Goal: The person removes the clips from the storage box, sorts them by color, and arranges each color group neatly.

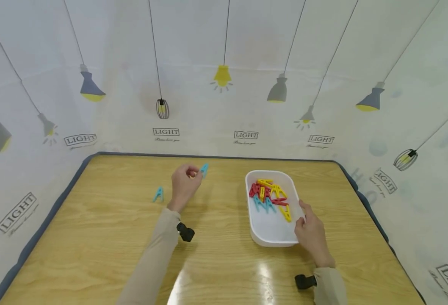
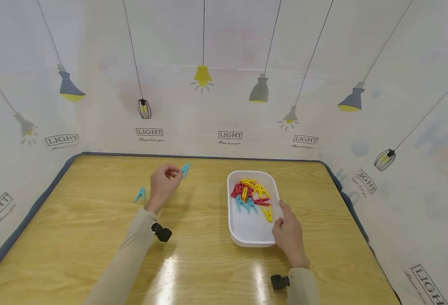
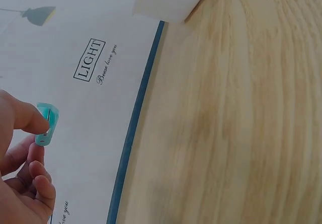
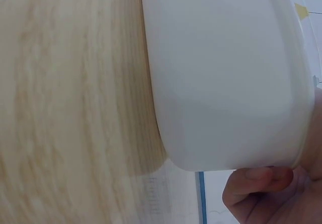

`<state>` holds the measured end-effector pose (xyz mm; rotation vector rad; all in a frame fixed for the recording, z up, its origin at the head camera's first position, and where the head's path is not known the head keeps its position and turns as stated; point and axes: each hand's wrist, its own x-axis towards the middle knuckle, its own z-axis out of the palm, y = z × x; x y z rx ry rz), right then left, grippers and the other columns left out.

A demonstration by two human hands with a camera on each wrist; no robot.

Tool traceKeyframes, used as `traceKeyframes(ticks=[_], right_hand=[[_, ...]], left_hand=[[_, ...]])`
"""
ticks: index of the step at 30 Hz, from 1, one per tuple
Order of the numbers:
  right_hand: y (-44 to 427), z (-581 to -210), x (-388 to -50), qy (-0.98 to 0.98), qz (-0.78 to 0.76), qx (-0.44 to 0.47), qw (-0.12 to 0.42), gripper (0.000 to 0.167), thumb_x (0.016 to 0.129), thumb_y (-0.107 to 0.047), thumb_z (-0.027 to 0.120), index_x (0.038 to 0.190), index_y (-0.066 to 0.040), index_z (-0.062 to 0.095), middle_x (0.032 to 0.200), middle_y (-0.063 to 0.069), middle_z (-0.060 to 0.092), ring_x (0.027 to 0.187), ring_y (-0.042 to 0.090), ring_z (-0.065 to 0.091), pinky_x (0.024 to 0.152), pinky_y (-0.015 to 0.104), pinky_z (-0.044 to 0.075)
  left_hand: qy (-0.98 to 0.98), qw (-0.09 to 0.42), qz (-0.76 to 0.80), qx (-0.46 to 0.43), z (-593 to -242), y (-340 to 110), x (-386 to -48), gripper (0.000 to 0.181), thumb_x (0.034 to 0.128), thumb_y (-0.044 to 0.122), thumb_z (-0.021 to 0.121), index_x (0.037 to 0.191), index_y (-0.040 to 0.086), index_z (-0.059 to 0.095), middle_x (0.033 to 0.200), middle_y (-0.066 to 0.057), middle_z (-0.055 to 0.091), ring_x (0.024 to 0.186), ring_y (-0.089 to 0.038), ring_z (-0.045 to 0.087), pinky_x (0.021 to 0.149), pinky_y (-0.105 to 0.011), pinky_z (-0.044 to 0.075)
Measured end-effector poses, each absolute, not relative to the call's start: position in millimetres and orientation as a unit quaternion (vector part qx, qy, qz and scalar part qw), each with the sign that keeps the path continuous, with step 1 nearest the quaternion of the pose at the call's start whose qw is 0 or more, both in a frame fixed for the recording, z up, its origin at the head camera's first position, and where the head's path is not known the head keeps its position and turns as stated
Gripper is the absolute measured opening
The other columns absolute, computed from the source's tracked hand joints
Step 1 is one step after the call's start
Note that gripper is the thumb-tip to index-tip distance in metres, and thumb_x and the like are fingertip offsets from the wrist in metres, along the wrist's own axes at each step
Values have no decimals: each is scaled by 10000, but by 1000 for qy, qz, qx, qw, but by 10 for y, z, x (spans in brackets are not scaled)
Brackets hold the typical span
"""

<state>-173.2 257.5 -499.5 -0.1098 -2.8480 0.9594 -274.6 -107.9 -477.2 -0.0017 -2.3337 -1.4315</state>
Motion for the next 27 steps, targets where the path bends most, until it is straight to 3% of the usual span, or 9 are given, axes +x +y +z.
traceKeyframes(ticks=[18, 27], right_hand=[[2585, -4979, -1733, -947, 311, -46, 65, 545, 973, -26, 435, 1512, 20, 371, 743, 84, 461, 623, 180, 422, 535, 265, 344], [2571, -4990, -1730, -945, 317, -35, 70, 539, 964, -12, 436, 1499, 32, 381, 707, 79, 459, 594, 170, 416, 521, 262, 335]], left_hand=[[-872, 194, -433, 117, -5149, -1424, -2500, 103, 895, 202, 659, 887, 101, 675, 797, -59, 614, 697, -231, 562, 596, -332, 400], [-883, 200, -405, 126, -5230, -1566, -2379, 129, 914, 224, 658, 899, 99, 687, 811, -74, 665, 708, -256, 607, 611, -362, 434]])
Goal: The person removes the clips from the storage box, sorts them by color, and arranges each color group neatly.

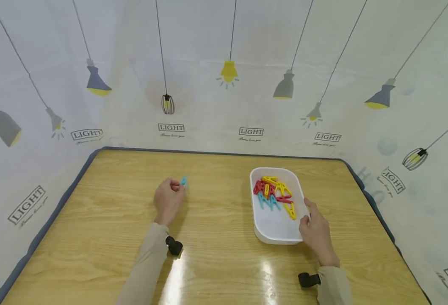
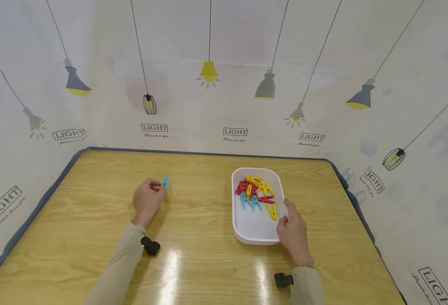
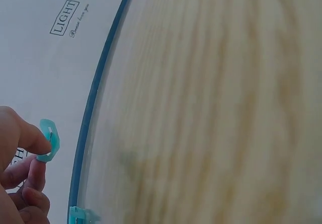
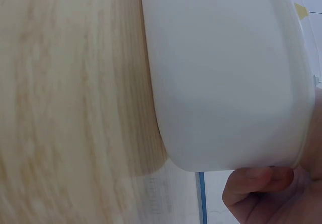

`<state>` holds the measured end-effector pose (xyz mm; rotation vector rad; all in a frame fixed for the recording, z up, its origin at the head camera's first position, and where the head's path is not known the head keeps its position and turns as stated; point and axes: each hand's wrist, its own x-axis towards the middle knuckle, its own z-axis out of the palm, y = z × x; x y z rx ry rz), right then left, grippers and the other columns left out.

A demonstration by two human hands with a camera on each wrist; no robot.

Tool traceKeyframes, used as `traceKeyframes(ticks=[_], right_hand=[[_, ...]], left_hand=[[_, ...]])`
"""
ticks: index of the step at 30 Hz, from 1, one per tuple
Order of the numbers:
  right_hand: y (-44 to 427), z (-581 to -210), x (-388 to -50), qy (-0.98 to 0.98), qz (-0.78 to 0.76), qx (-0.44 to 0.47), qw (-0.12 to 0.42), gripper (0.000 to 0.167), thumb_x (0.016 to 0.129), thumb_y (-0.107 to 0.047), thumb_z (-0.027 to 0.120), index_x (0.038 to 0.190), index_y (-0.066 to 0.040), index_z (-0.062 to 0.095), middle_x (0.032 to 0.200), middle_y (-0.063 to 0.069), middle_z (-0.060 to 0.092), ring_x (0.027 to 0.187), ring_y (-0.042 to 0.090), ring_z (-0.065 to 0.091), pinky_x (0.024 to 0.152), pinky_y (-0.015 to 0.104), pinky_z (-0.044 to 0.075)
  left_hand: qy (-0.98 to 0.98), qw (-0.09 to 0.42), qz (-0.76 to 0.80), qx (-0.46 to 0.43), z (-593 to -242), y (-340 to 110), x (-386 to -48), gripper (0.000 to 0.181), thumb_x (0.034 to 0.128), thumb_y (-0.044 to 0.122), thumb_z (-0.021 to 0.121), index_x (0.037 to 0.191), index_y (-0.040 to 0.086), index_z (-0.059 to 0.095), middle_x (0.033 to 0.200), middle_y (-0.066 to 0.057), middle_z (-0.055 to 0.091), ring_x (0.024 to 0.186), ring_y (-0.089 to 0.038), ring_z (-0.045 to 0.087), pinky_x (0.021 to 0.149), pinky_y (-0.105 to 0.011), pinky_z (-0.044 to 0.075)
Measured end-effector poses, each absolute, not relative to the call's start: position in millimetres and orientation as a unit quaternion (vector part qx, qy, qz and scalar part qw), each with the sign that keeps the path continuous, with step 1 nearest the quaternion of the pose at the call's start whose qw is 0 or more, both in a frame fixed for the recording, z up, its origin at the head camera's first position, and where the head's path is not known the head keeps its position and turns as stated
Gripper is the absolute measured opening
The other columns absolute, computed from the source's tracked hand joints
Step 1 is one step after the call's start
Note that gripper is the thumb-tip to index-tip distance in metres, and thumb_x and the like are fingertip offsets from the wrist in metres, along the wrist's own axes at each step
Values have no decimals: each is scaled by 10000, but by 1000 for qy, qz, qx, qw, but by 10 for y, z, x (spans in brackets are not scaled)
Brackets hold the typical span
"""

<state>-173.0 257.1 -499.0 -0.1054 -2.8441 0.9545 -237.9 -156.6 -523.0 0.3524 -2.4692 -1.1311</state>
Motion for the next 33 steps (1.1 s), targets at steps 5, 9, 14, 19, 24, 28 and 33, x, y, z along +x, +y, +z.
traceKeyframes(ticks=[5, 9, 14, 19, 24, 28, 33], right_hand=[[2560, -5016, -1736, -946, 315, -37, 72, 544, 961, -15, 437, 1501, 22, 381, 711, 73, 448, 595, 165, 398, 522, 259, 327], [2560, -5015, -1733, -945, 316, -32, 78, 544, 953, -9, 443, 1493, 29, 390, 706, 73, 451, 590, 163, 398, 521, 263, 324], [2565, -5022, -1736, -945, 317, -30, 82, 540, 952, -3, 445, 1488, 36, 396, 692, 70, 452, 573, 156, 395, 509, 257, 321], [2570, -5043, -1737, -945, 315, -27, 88, 537, 950, -6, 450, 1482, 41, 400, 688, 68, 445, 567, 152, 386, 507, 251, 319], [2572, -5070, -1726, -945, 314, -30, 84, 538, 952, -10, 447, 1485, 40, 395, 693, 76, 456, 572, 160, 397, 508, 253, 323], [2572, -5068, -1728, -946, 313, -37, 76, 537, 963, -20, 445, 1495, 29, 386, 704, 80, 463, 582, 169, 407, 514, 253, 331], [2588, -5026, -1722, -946, 314, -32, 76, 537, 967, -13, 452, 1497, 37, 380, 686, 69, 455, 568, 159, 402, 505, 252, 332]], left_hand=[[-889, 188, -396, 136, -5241, -1615, -2360, 160, 923, 246, 654, 898, 90, 675, 820, -82, 670, 723, -268, 614, 639, -377, 444], [-896, 172, -381, 150, -5260, -1628, -2361, 175, 917, 254, 654, 891, 82, 671, 832, -93, 687, 730, -274, 630, 627, -381, 453], [-905, 157, -366, 149, -5273, -1641, -2359, 146, 888, 210, 637, 902, 68, 673, 850, -110, 699, 742, -278, 640, 612, -374, 460], [-905, 146, -371, 148, -5280, -1643, -2349, 134, 852, 148, 608, 924, 50, 664, 850, -126, 684, 749, -289, 630, 630, -383, 461], [-903, 148, -375, 146, -5296, -1642, -2333, 155, 830, 138, 600, 936, 46, 666, 843, -129, 686, 743, -290, 629, 630, -382, 460], [-896, 153, -389, 148, -5232, -1673, -2313, 145, 867, 167, 626, 935, 47, 670, 835, -120, 684, 723, -277, 630, 609, -354, 451], [-870, 205, -421, 155, -5012, -1790, -2314, 159, 917, 168, 621, 951, 28, 686, 802, -144, 676, 702, -304, 634, 627, -385, 458]])
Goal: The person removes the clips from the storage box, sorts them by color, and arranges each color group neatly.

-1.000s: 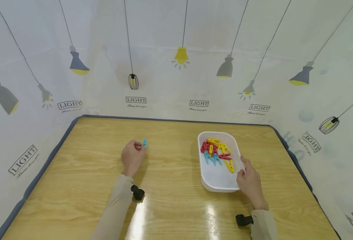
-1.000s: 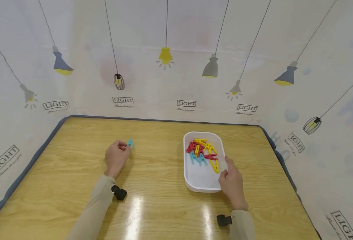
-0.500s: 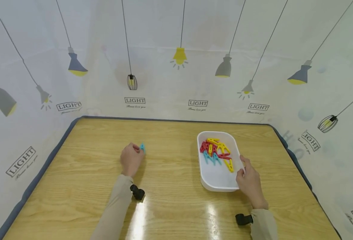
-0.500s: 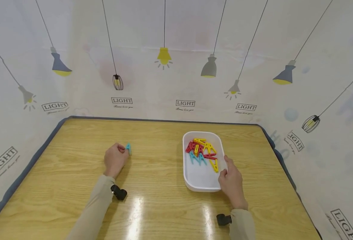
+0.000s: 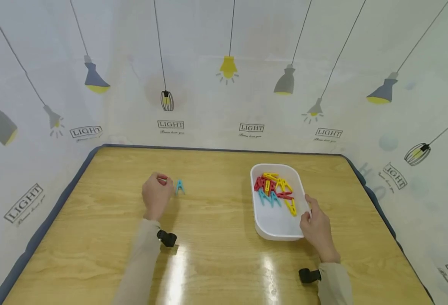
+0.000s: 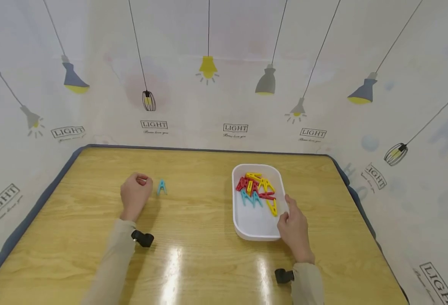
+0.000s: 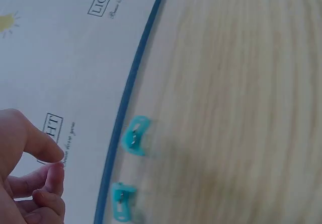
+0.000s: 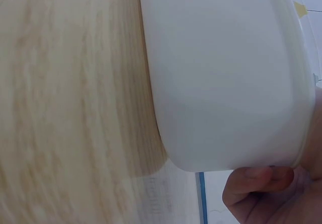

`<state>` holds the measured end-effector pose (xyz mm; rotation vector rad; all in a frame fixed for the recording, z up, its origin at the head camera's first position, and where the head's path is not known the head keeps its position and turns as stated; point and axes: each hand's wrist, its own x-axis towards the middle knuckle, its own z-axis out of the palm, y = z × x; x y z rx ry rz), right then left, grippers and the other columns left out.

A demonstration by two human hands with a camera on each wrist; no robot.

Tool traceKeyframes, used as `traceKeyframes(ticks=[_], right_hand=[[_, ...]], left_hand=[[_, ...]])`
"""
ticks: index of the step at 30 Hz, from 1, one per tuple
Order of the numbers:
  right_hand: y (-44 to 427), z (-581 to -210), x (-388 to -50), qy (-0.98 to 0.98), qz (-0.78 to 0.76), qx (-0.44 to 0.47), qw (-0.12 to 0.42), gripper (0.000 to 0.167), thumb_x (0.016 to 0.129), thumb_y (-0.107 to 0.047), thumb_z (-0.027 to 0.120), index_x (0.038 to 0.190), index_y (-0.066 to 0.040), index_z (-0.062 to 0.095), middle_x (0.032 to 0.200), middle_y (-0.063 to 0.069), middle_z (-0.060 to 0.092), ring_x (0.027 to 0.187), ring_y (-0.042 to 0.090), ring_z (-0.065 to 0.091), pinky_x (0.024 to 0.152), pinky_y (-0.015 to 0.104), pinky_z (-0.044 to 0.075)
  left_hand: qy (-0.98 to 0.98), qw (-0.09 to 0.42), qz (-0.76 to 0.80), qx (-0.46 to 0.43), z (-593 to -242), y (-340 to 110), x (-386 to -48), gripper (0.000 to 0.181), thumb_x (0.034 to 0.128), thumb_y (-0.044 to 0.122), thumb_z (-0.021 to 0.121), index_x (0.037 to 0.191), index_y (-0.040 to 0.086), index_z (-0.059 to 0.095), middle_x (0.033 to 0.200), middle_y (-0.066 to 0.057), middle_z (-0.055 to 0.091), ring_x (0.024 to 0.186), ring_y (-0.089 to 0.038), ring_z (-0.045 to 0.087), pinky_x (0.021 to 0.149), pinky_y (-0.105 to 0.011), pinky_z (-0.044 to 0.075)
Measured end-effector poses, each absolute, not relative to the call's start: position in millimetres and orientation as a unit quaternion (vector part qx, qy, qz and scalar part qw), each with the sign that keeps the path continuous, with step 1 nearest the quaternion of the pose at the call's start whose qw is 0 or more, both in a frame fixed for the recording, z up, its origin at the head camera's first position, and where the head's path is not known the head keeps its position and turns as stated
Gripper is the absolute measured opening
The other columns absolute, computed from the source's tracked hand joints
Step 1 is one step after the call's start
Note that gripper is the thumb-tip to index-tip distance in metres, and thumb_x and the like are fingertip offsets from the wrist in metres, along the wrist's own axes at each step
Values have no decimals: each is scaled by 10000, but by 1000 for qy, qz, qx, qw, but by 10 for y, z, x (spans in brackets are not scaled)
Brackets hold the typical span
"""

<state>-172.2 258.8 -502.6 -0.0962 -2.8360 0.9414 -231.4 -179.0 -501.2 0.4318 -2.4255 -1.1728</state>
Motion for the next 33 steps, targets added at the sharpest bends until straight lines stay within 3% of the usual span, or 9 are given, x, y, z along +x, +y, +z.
traceKeyframes(ticks=[3, 9, 12, 25, 33], right_hand=[[2558, -5025, -1721, -945, 316, -29, 75, 540, 964, -5, 451, 1497, 36, 378, 677, 71, 457, 560, 159, 403, 497, 253, 330], [2596, -4995, -1720, -946, 316, -39, 67, 546, 968, -20, 435, 1507, 26, 366, 696, 78, 471, 581, 169, 421, 507, 256, 340], [2586, -4994, -1728, -944, 324, -44, 51, 552, 980, -35, 429, 1524, 7, 351, 693, 71, 462, 586, 172, 427, 505, 257, 347], [2588, -5016, -1736, -946, 315, -42, 63, 546, 975, -42, 422, 1515, 6, 363, 693, 73, 453, 591, 177, 418, 520, 265, 339], [2582, -5019, -1732, -944, 321, -44, 59, 543, 978, -45, 423, 1515, 9, 362, 688, 57, 429, 588, 173, 407, 520, 265, 335]], left_hand=[[-871, 208, -418, 151, -4936, -1903, -2292, 170, 929, 182, 611, 965, 38, 693, 802, -136, 678, 691, -300, 636, 629, -387, 469], [-910, 84, -394, 101, -4991, -1868, -2312, 219, 942, 238, 655, 1039, 44, 688, 912, -115, 685, 750, -245, 627, 626, -324, 470], [-915, 50, -389, 98, -5051, -1816, -2314, 246, 923, 234, 679, 1067, 33, 680, 960, -123, 690, 803, -252, 637, 658, -336, 490], [-927, 71, -356, 99, -5103, -1727, -2333, 170, 888, 101, 673, 1033, 13, 671, 919, -131, 689, 783, -265, 634, 664, -376, 489], [-928, 85, -353, 85, -4999, -1740, -2310, 212, 899, 136, 666, 1066, 5, 659, 948, -161, 667, 796, -295, 621, 649, -395, 490]])
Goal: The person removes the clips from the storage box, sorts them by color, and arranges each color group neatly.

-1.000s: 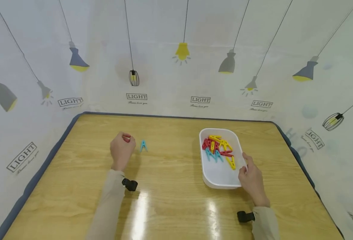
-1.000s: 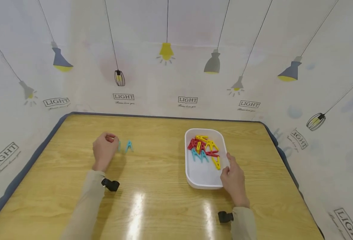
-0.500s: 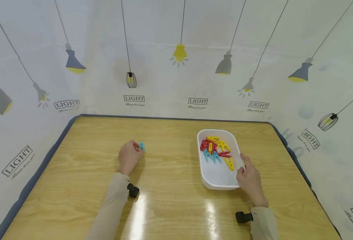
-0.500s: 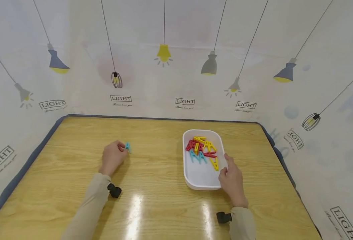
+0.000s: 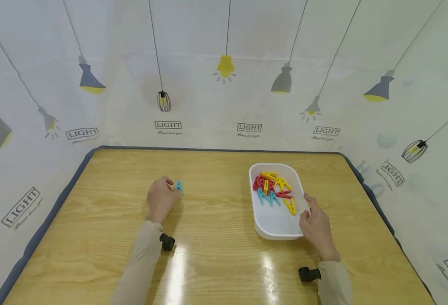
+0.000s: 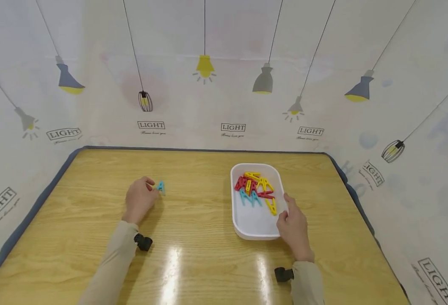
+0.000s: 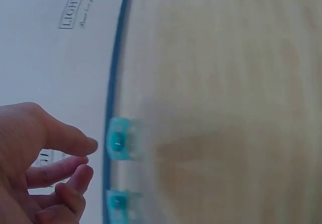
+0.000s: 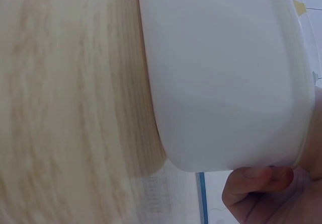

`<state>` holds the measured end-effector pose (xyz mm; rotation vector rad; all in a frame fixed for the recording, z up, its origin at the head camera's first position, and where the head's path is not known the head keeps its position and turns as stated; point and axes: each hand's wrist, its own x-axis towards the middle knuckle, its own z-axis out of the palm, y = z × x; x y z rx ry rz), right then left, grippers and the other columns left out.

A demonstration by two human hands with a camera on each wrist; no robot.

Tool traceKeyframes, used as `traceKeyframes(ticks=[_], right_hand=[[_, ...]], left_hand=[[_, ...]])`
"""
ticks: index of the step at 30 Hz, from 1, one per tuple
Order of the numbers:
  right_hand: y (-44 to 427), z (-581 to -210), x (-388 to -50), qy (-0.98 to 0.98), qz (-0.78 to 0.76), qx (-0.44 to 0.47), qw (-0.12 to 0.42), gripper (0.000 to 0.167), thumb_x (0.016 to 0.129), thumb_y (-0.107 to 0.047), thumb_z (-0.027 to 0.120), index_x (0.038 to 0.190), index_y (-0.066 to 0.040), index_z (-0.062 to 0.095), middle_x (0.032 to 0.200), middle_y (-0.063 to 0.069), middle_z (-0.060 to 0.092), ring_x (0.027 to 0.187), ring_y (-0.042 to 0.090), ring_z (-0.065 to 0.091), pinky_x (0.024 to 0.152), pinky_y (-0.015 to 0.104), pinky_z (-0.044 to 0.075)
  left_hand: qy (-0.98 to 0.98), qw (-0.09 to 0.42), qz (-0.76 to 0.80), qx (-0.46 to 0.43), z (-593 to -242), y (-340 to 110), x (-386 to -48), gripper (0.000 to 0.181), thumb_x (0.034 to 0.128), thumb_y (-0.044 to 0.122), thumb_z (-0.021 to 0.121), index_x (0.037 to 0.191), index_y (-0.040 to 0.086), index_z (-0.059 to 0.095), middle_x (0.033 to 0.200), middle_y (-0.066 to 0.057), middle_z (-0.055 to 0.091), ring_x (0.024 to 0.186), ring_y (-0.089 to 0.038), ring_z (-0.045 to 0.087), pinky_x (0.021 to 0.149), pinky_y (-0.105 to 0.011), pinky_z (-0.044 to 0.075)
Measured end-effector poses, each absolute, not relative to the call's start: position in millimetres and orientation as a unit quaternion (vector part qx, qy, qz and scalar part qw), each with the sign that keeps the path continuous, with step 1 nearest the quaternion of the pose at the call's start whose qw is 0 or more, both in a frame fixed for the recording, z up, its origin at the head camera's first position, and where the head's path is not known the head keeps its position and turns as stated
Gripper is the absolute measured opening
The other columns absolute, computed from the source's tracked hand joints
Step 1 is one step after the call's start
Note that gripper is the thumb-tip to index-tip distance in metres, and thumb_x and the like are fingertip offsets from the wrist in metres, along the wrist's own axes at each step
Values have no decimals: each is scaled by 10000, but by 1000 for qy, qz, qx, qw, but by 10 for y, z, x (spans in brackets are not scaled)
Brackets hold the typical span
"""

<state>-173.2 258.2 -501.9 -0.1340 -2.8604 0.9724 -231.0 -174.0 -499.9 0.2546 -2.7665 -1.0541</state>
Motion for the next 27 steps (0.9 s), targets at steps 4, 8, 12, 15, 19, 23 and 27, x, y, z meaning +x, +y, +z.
traceKeyframes(ticks=[4, 8, 12, 15, 19, 23, 27], right_hand=[[2597, -4991, -1764, -945, 318, -38, 64, 541, 979, -33, 430, 1515, 9, 363, 689, 59, 430, 582, 171, 404, 513, 255, 337], [2621, -4972, -1759, -946, 318, -44, 55, 544, 990, -39, 427, 1527, 1, 348, 705, 74, 449, 592, 178, 418, 512, 260, 345], [2601, -5004, -1742, -944, 324, -46, 39, 551, 993, -48, 422, 1536, -4, 337, 692, 71, 469, 587, 177, 434, 511, 265, 355], [2636, -5012, -1723, -944, 322, -48, 46, 549, 986, -34, 431, 1528, -1, 353, 672, 62, 459, 574, 168, 424, 508, 261, 350], [2617, -5034, -1713, -944, 322, -45, 54, 542, 981, -21, 445, 1517, 8, 371, 647, 46, 424, 553, 156, 396, 507, 251, 332], [2580, -5047, -1721, -945, 318, -35, 64, 536, 973, -12, 460, 1502, 27, 386, 650, 33, 399, 547, 143, 366, 515, 246, 315], [2593, -5025, -1733, -946, 311, -29, 89, 527, 956, 14, 477, 1478, 43, 413, 642, 23, 375, 539, 135, 335, 516, 249, 298]], left_hand=[[-918, 93, -382, 57, -4754, -1586, -2363, 247, 938, 176, 639, 1123, 14, 668, 966, -145, 669, 804, -291, 620, 678, -399, 496], [-903, 90, -419, 17, -4529, -1205, -2471, 252, 945, 200, 639, 1132, 36, 679, 959, -108, 684, 794, -264, 630, 671, -368, 506], [-890, 83, -448, -7, -4372, -753, -2561, 228, 934, 193, 650, 1106, 48, 691, 946, -86, 696, 816, -240, 641, 692, -355, 518], [-882, 80, -463, -29, -4311, -356, -2642, 210, 924, 186, 645, 1085, 60, 695, 935, -77, 705, 826, -230, 652, 704, -356, 530], [-879, 65, -469, -54, -4292, 68, -2705, 183, 920, 177, 650, 1059, 65, 689, 917, -73, 701, 820, -219, 647, 712, -337, 527], [-884, 38, -461, -64, -4312, 390, -2727, 173, 930, 192, 664, 1048, 68, 689, 909, -59, 693, 822, -204, 628, 716, -312, 518], [-889, 30, -451, -73, -4338, 639, -2787, 170, 936, 212, 645, 1034, 81, 694, 915, -40, 703, 821, -184, 624, 724, -294, 516]])
